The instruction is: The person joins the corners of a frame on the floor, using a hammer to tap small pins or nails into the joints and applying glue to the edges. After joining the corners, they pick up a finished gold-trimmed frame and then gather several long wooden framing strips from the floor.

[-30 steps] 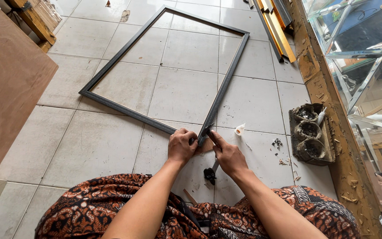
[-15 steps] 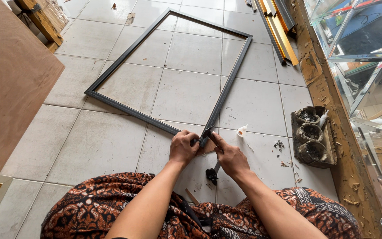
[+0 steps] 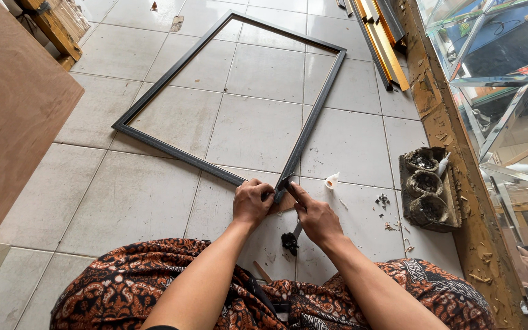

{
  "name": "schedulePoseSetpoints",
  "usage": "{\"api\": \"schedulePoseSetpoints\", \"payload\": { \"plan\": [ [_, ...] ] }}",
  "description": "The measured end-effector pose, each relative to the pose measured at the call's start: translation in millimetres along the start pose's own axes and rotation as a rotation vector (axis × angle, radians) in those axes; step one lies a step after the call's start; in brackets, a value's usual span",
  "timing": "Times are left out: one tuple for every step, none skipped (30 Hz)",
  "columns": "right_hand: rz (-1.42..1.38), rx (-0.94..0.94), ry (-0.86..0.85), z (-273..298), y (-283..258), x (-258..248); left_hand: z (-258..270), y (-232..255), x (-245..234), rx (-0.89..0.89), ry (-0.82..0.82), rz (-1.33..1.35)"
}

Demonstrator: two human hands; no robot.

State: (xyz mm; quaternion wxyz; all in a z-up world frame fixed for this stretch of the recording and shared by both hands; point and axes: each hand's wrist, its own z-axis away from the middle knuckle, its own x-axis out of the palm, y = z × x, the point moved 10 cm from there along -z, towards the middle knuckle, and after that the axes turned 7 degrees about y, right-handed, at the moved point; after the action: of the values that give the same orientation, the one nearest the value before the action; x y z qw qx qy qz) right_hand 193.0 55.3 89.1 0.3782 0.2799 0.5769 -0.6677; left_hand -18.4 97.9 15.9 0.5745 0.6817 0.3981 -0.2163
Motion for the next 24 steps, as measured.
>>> {"api": "schedulePoseSetpoints", "payload": {
  "plan": [
    [0.0, -0.001, -0.001, 0, -1, 0, 0, -2, 0, -0.001, 0.0, -0.001],
    [-0.006, 0.004, -0.001, 1, -2, 0, 0, -3, 0, 0.001, -0.008, 0.0],
    [-0.011, 0.01, 0.0, 1, -3, -1, -1, -3, 1, 0.005, -0.015, 0.003],
    [-0.01, 0.008, 0.0, 0, -3, -1, -1, -4, 1, 0.005, -0.014, 0.004],
    [0.001, 0.01, 0.003, 1, -3, -1, -1, -4, 1, 0.007, -0.016, 0.003],
    [0.013, 0.012, 0.006, 1, -2, -1, -1, -4, 1, 0.009, -0.017, 0.002],
    [0.013, 0.013, 0.006, 1, -1, -1, 0, -3, 1, 0.009, -0.018, 0.002],
    [0.014, 0.012, 0.005, 1, 0, 0, 0, -2, 0, 0.009, -0.014, -0.005],
    [0.014, 0.011, 0.006, 0, 0, 0, -1, -1, -1, 0.01, -0.009, -0.011],
    [0.014, 0.01, 0.008, 1, -3, -2, -2, -1, -1, 0.011, -0.008, -0.011],
    [0.019, 0.012, 0.006, 2, -5, -2, -2, -1, 0, 0.011, -0.014, -0.01],
    [0.024, 0.015, 0.004, 4, -7, -3, -2, -2, 1, 0.011, -0.02, -0.009],
    [0.025, 0.015, 0.004, 4, -6, -3, -2, -1, 1, 0.01, -0.021, -0.008],
    [0.026, 0.012, 0.002, 4, -4, -3, -1, 0, 1, 0.011, -0.027, -0.008],
    [0.025, 0.008, -0.001, 3, -4, -2, -1, -1, 0, 0.011, -0.032, -0.009],
    [0.024, 0.007, -0.002, 3, -3, -2, -1, -2, 1, 0.011, -0.031, -0.011],
    [0.022, -0.001, -0.001, 2, -3, -1, -2, -3, 2, 0.014, -0.036, 0.002],
    [0.019, -0.01, -0.001, 2, -3, -1, -2, -4, 3, 0.018, -0.04, 0.014],
    [0.017, -0.011, -0.001, 5, -6, -3, 0, -5, 2, 0.018, -0.039, 0.013],
    [0.028, -0.025, -0.006, 8, -10, -5, 2, -5, 0, 0.028, -0.026, 0.021],
    [0.04, -0.041, -0.009, 9, -14, -8, 1, -4, -2, 0.039, -0.01, 0.031],
    [0.04, -0.044, -0.005, 8, -16, -9, 4, -3, -10, 0.042, -0.006, 0.031],
    [0.056, -0.056, -0.013, 9, -17, -7, 10, 4, -21, 0.114, 0.043, -0.044],
    [0.071, -0.068, -0.021, 11, -19, -5, 17, 11, -33, 0.186, 0.092, -0.119]
  ]
}}
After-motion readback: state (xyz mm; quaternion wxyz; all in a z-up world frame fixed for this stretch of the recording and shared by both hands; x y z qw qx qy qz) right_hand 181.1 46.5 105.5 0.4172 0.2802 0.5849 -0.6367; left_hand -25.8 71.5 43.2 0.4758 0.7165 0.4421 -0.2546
